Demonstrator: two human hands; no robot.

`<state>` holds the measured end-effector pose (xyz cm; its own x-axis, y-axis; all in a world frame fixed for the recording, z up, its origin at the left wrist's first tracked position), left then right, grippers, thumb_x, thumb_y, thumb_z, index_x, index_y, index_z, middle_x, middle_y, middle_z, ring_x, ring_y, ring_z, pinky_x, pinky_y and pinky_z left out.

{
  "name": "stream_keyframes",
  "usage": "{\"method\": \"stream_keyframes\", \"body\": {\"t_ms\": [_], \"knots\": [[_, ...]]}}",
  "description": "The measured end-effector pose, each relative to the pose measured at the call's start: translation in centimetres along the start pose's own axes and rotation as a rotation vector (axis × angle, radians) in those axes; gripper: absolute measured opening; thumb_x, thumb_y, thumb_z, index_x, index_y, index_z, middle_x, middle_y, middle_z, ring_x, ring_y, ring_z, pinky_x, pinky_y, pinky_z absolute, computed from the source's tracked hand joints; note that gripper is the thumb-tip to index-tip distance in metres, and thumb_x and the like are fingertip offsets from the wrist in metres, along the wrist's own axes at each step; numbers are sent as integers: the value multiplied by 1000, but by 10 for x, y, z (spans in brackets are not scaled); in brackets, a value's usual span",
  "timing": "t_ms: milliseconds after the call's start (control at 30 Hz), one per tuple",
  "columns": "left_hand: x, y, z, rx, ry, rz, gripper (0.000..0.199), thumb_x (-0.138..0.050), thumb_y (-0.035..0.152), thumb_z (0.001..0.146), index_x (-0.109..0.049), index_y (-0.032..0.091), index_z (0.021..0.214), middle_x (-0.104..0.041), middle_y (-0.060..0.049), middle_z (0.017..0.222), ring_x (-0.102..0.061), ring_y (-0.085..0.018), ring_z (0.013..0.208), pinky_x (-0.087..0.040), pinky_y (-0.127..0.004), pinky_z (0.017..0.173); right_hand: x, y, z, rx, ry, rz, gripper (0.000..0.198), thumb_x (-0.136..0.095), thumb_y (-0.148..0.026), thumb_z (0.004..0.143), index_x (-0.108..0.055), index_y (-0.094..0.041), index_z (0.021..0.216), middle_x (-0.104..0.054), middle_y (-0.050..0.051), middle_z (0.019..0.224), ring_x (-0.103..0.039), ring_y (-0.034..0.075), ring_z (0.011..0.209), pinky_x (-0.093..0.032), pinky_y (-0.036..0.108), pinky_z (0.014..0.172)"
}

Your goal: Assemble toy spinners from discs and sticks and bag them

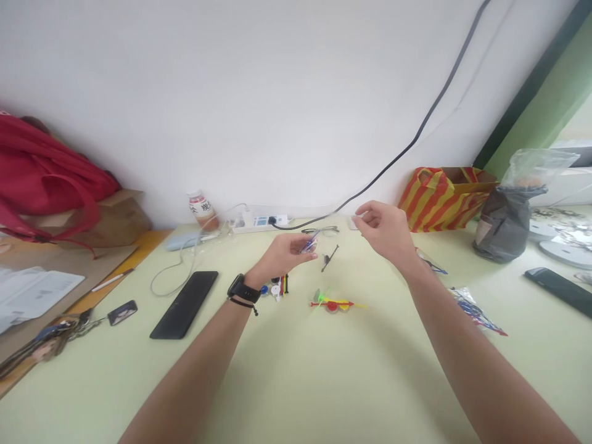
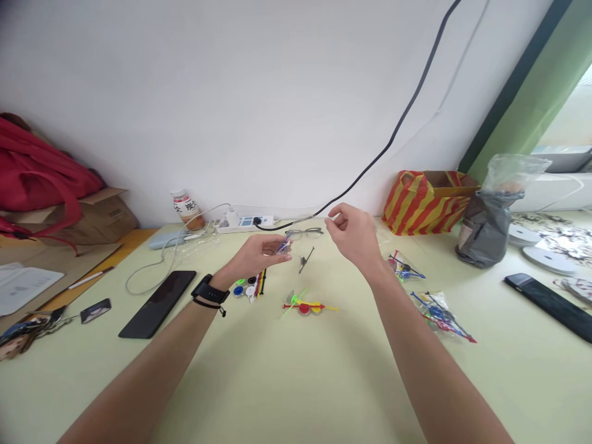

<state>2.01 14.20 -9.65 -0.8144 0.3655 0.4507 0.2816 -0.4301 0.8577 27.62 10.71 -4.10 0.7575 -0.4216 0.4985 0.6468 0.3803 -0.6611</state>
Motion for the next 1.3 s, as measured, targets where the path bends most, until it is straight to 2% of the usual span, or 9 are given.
{"method": "stream_keyframes", "body": {"t_ms": [100, 200, 333, 533, 833, 933, 1033, 1133, 1300], "knots": [[3, -5, 0, 11, 9, 3, 44, -82, 46, 81, -75, 15, 111, -77, -9, 104, -71, -23, 94, -58, -36, 90, 3, 2, 1, -10, -130, -113, 11, -64, -29, 86, -68, -21, 78, -71, 2, 69, -63, 18, 62, -45, 30, 57], [8, -9, 1, 20, 28, 13, 46, -82, 47, 81, -75, 14, 112, -77, -10, 105, -72, -24, 95, -58, -37, 90, -7, 7, -3, 45, -492, -138, 11, -64, -22, 83, -72, -21, 76, -75, 2, 77, -67, 20, 70, -47, 29, 61], [11, -11, 1, 17, 43, 6, 46, -83, 47, 80, -75, 14, 111, -77, -11, 105, -73, -25, 95, -58, -37, 90, -38, 8, -20, 192, -912, -36, 20, -63, -11, 80, -78, -20, 90, -75, 3, 84, -67, 18, 74, -50, 27, 67], [11, -14, 1, 23, 38, 4, 47, -83, 47, 79, -75, 13, 111, -77, -11, 103, -72, -24, 95, -58, -37, 89, -80, -16, -53, 303, -1187, 35, 34, -80, -14, 70, -80, -22, 103, -70, 4, 102, -63, 16, 81, -46, 23, 65], [12, -14, 1, 23, 46, 18, 46, -83, 46, 80, -75, 14, 111, -77, -11, 104, -72, -24, 94, -58, -36, 88, -89, -21, -64, 316, -1146, 0, 16, -72, -15, 77, -77, -19, 92, -73, 3, 92, -62, 17, 80, -42, 24, 66], [12, -11, 0, 15, 40, 31, 42, -82, 45, 81, -75, 14, 109, -77, -10, 102, -72, -24, 92, -58, -35, 86, -81, -28, -58, 303, -1110, 121, 12, -67, -14, 81, -72, -19, 91, -71, 2, 85, -62, 15, 74, -45, 25, 66], [13, -7, -1, -6, 26, 30, 38, -80, 43, 83, -75, 14, 107, -77, -10, 102, -72, -24, 94, -57, -34, 86, -65, -37, -47, 193, -1112, 351, 7, -64, -19, 88, -65, -21, 96, -69, -2, 74, -64, 14, 66, -50, 26, 65], [14, -5, -1, -13, 2, 16, 38, -79, 42, 84, -75, 14, 108, -77, -10, 103, -72, -24, 95, -57, -33, 86, -41, -39, -30, 95, -893, 547, 18, -74, -29, 88, -59, -22, 96, -72, 0, 83, -69, 17, 74, -56, 29, 70], [14, -6, -1, 12, -15, 8, 41, -81, 43, 82, -75, 15, 111, -78, -10, 105, -72, -23, 94, -57, -34, 88, 0, -20, -4, -65, -336, 597, 32, -79, -48, 87, -63, -22, 97, -76, 5, 88, -75, 21, 82, -63, 39, 82]]}}
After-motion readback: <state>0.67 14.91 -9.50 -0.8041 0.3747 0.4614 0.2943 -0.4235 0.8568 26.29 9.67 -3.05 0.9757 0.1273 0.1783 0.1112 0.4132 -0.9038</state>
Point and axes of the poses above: each hand's wrist, its own z-axis towards the middle knuckle, its own x-axis out of the back of the hand, y = z × x, the point moved 2 cm from there along z, towards the middle knuckle
